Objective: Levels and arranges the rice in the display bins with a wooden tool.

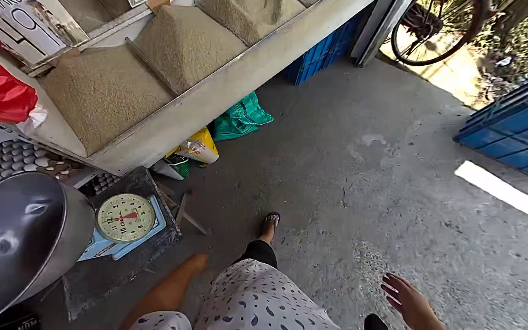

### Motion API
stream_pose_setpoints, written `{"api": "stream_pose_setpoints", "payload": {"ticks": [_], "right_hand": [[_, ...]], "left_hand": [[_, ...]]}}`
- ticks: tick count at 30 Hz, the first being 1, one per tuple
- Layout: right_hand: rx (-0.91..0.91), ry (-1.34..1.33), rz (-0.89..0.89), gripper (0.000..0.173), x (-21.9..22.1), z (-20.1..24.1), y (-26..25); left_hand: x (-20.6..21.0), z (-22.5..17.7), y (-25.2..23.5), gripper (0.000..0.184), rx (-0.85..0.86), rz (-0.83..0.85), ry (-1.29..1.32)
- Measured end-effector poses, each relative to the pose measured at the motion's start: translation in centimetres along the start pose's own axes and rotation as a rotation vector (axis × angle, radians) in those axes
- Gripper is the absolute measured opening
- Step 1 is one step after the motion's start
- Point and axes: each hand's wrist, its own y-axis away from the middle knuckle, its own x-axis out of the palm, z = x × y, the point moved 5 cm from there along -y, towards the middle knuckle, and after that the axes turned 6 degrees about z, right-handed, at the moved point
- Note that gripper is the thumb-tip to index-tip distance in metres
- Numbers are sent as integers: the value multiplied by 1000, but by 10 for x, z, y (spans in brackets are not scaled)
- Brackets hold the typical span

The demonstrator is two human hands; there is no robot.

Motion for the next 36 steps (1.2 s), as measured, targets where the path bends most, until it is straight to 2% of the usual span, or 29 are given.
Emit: {"api": "stream_pose_setpoints", "payload": {"ticks": [2, 5, 6, 8, 10, 14, 16, 18, 20, 22, 24, 26, 28, 30, 33, 36], "right_hand": [[-17, 160, 111, 45, 38, 48, -31], [-132, 343, 216, 41, 90, 106, -81], [-138, 347, 240, 40, 103, 120, -89], [-138, 337, 306, 40, 129, 164, -95], [-188, 321, 370, 39, 150, 218, -104], [-235, 400, 645, 41, 170, 304, -139], [-315, 537, 740, 48, 172, 325, -185], [-387, 662, 765, 42, 176, 344, -246], [-316, 757, 702, 36, 177, 387, -295], [-424, 867, 548, 38, 169, 462, -338], [-587, 900, 457, 41, 157, 548, -362], [-554, 970, 397, 41, 145, 646, -374], [-533, 1025, 333, 38, 149, 712, -402], [-510, 1092, 370, 40, 168, 748, -436], [-456, 1120, 565, 52, 201, 772, -484], [-409, 961, 669, 59, 220, 806, -545]], "left_hand": [[-14, -6, 1, 38, -16, 22, 58], [-83, -43, 15, 41, -32, -78, 170], [-108, -55, 9, 42, -53, -75, 191], [-172, -90, -39, 40, -49, -63, 89], [-267, -154, -72, 41, 3, -59, -5], [-443, -298, -86, 40, 156, -314, 41], [-514, -368, -95, 40, 261, -381, 66], [-570, -431, -105, 41, 345, -405, 52], [-605, -480, -116, 40, 397, -411, 32], [-634, -520, -121, 38, 413, -420, 22], [-662, -543, -124, 35, 398, -413, 14], [-700, -564, -125, 34, 396, -396, 33], [-742, -582, -115, 34, 424, -434, 105], [-792, -596, -94, 33, 445, -543, 170], [-869, -607, -63, 30, 475, -782, 278], [-954, -622, -34, 28, 529, -958, 258]]}}
